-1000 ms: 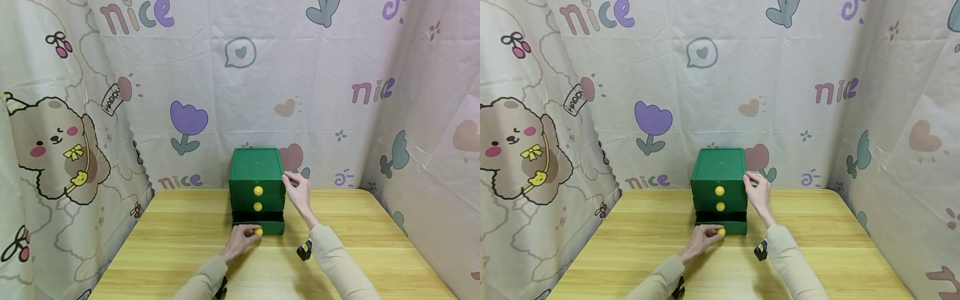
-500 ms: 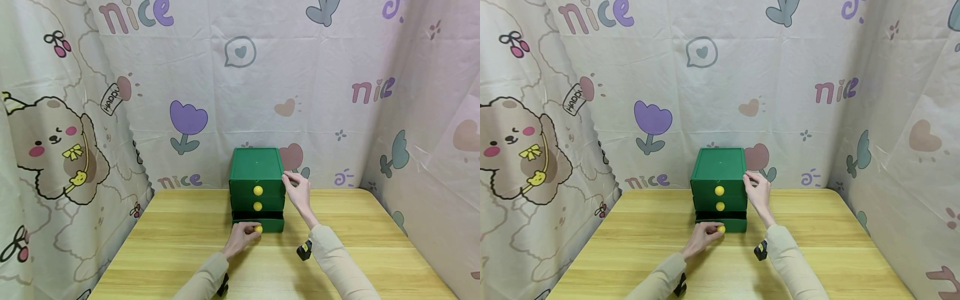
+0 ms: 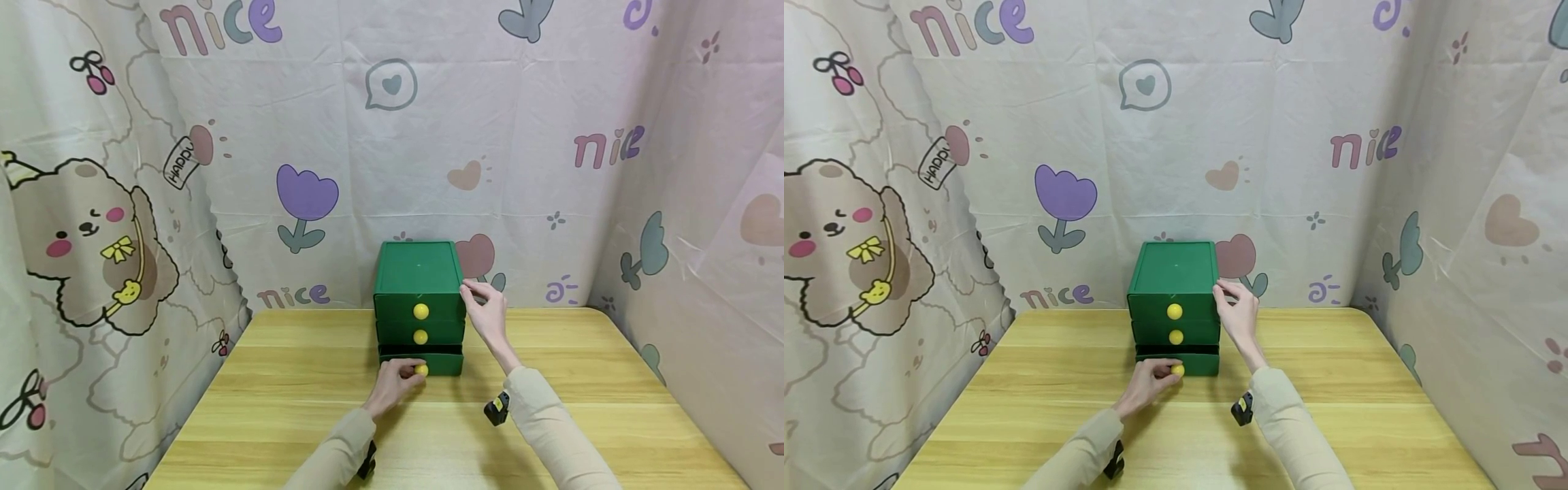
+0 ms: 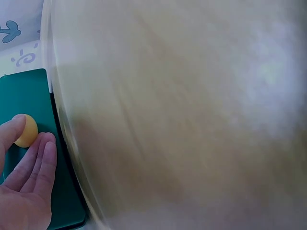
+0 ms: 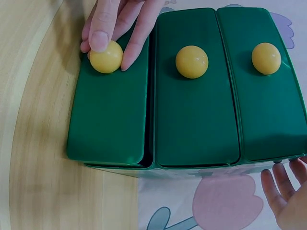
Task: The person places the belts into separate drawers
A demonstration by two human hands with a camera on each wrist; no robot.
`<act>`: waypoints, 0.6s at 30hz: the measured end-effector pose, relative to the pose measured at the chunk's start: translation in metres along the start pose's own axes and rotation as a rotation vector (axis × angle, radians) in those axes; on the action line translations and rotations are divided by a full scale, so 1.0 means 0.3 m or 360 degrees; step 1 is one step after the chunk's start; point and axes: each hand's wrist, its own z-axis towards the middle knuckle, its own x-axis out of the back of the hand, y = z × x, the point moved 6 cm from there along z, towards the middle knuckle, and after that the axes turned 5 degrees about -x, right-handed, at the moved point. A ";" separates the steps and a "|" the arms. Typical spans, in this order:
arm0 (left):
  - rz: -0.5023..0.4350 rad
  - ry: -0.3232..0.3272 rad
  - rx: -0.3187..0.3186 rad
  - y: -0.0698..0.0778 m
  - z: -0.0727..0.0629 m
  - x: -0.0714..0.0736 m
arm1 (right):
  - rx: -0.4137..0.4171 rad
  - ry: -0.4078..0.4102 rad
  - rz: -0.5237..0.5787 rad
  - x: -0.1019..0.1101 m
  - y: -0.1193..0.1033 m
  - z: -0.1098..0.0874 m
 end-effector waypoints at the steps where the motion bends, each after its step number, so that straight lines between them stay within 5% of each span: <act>1: 0.0007 0.0002 0.0002 -0.002 0.002 0.000 | -0.0003 0.0000 0.0000 0.000 0.001 0.000; 18: 0.0040 0.0035 -0.0013 -0.006 0.028 0.001 | 0.0046 0.0011 -0.0039 0.003 -0.010 -0.004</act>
